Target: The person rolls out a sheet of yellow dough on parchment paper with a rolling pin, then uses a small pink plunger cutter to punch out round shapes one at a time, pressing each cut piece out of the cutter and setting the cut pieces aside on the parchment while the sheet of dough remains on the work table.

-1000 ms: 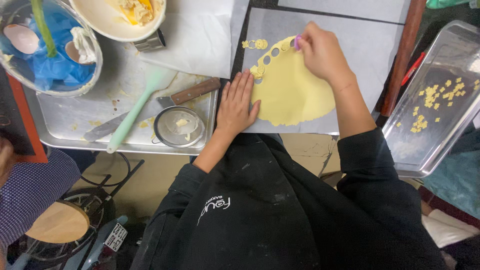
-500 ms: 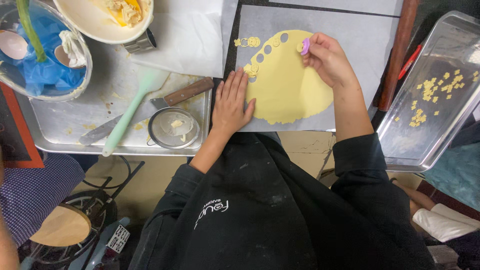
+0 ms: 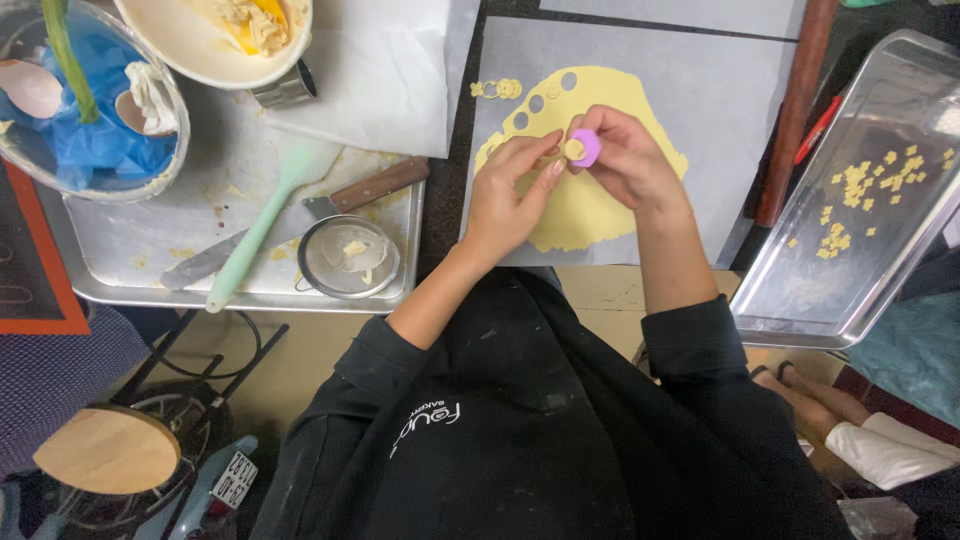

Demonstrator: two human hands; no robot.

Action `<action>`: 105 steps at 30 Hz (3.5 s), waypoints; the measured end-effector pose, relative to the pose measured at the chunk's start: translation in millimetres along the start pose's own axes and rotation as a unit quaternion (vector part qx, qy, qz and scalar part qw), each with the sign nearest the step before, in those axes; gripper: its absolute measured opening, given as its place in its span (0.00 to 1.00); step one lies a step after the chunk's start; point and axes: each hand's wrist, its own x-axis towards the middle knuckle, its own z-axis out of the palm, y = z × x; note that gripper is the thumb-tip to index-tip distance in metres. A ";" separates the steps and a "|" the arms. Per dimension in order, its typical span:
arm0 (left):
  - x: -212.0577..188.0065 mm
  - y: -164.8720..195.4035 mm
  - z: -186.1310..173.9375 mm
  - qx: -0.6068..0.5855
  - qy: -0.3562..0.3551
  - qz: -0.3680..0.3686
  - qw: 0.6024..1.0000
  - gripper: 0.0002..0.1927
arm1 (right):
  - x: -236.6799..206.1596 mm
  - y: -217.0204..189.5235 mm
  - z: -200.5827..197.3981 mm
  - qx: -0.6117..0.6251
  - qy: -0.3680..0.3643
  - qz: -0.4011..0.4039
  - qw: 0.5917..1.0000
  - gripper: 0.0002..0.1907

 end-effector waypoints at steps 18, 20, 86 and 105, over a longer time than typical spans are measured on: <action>48.8 2.7 7.9 0.193 0.039 0.071 0.978 0.07 | -28.3 7.6 -9.2 -0.089 0.244 -0.018 0.965 0.06; 70.6 -1.1 4.7 0.307 0.029 0.154 0.939 0.12 | -26.4 6.5 -10.8 -0.186 0.290 -0.045 0.938 0.06; -37.5 -44.3 -10.4 0.365 -0.061 0.071 0.926 0.36 | 7.4 -19.5 -6.4 -0.333 0.298 -0.094 0.890 0.10; 53.8 11.8 15.5 0.340 -0.076 0.216 0.912 0.25 | 4.4 -33.0 3.0 -0.664 0.310 -0.156 0.662 0.08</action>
